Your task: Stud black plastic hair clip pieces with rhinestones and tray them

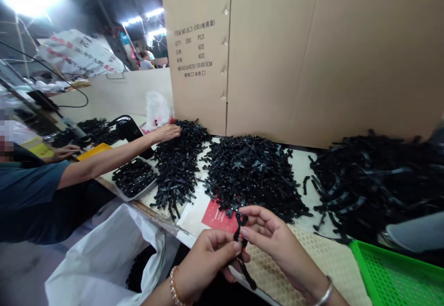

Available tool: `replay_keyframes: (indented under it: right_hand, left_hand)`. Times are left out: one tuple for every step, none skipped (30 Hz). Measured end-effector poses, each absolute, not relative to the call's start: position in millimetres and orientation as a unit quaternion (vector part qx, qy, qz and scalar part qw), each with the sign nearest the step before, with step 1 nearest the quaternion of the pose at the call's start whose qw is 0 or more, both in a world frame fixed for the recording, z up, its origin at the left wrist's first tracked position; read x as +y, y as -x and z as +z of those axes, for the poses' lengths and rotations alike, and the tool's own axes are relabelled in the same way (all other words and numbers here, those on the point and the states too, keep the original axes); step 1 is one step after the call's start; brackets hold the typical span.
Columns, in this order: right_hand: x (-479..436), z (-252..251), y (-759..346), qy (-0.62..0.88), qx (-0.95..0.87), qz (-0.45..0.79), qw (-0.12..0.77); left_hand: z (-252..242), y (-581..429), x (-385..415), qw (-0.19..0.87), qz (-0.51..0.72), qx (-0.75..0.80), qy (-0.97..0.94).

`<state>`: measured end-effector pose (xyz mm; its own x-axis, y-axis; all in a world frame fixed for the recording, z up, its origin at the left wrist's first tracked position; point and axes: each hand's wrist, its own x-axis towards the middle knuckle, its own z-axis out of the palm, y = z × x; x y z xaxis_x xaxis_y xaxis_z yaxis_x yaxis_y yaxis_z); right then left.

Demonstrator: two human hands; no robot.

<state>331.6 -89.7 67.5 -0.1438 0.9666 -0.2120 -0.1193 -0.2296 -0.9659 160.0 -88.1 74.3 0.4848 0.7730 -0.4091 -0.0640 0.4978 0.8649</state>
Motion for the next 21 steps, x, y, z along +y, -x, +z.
replay_keyframes:
  right_hand:
    - [-89.6, 66.2, -331.2, 0.485, -0.438, 0.614, 0.442]
    - [-89.5, 64.9, -330.8, 0.486, -0.439, 0.612, 0.443]
    - [-89.6, 63.7, -330.5, 0.486, -0.440, 0.610, 0.444]
    - [-89.6, 62.6, -330.3, 0.486, -0.442, 0.609, 0.444]
    - [-89.7, 61.9, -330.3, 0.488, -0.443, 0.607, 0.445]
    - [-89.9, 61.4, -330.3, 0.489, -0.443, 0.607, 0.444]
    - [-90.2, 61.3, -330.4, 0.491, -0.442, 0.606, 0.443]
    - [-90.5, 61.5, -330.6, 0.493, -0.441, 0.605, 0.442]
    - [-90.9, 61.9, -330.6, 0.496, -0.440, 0.605, 0.441]
    - [-91.4, 62.2, -330.7, 0.497, -0.440, 0.605, 0.440]
    - [-91.9, 62.4, -330.6, 0.498, -0.439, 0.605, 0.439]
    - [-92.3, 62.3, -330.4, 0.498, -0.438, 0.605, 0.440]
    - [-92.7, 61.8, -330.1, 0.498, -0.437, 0.604, 0.442]
    - [-92.9, 60.8, -329.9, 0.500, -0.435, 0.602, 0.446]
    - [-92.9, 59.4, -329.7, 0.502, -0.434, 0.598, 0.449]
    - [-92.6, 57.7, -329.6, 0.505, -0.433, 0.592, 0.454]
    - [-91.9, 55.8, -329.6, 0.509, -0.433, 0.586, 0.459]
    - [-91.0, 53.8, -329.7, 0.511, -0.433, 0.581, 0.462]
    - [-90.0, 51.8, -329.7, 0.514, -0.433, 0.575, 0.466]
    - [-88.8, 50.0, -329.6, 0.516, -0.432, 0.572, 0.469]
    - [-87.6, 48.5, -329.2, 0.519, -0.429, 0.569, 0.472]
  left_hand:
    - [74.1, -160.0, -88.1, 0.757, 0.280, 0.423, -0.412]
    - [73.8, -160.0, -88.1, 0.758, 0.283, 0.423, -0.408]
    - [73.7, -159.8, -88.2, 0.759, 0.286, 0.422, -0.406]
    - [73.6, -159.5, -88.2, 0.758, 0.289, 0.420, -0.406]
    - [73.7, -159.2, -88.3, 0.759, 0.291, 0.418, -0.405]
    - [74.0, -158.9, -88.2, 0.762, 0.290, 0.415, -0.404]
    - [74.6, -158.5, -88.2, 0.765, 0.289, 0.412, -0.402]
    - [75.5, -158.1, -88.0, 0.769, 0.287, 0.408, -0.399]
    - [76.6, -157.8, -87.8, 0.773, 0.287, 0.405, -0.395]
    - [77.9, -157.3, -87.5, 0.776, 0.288, 0.403, -0.391]
    - [79.0, -156.9, -87.2, 0.777, 0.289, 0.401, -0.389]
    - [80.0, -156.5, -86.8, 0.777, 0.293, 0.400, -0.388]
    - [80.5, -156.1, -86.4, 0.776, 0.296, 0.400, -0.389]
    - [80.7, -155.8, -85.9, 0.774, 0.300, 0.400, -0.389]
    - [80.3, -155.7, -85.4, 0.772, 0.303, 0.401, -0.389]
    - [79.6, -155.7, -84.7, 0.770, 0.305, 0.402, -0.390]
    - [78.4, -155.9, -84.0, 0.769, 0.307, 0.402, -0.391]
    - [77.0, -156.2, -83.1, 0.769, 0.309, 0.403, -0.388]
    - [75.2, -156.8, -81.9, 0.767, 0.316, 0.408, -0.381]
    - [73.2, -157.4, -80.5, 0.763, 0.329, 0.416, -0.369]
    - [70.8, -158.0, -78.7, 0.757, 0.346, 0.426, -0.354]
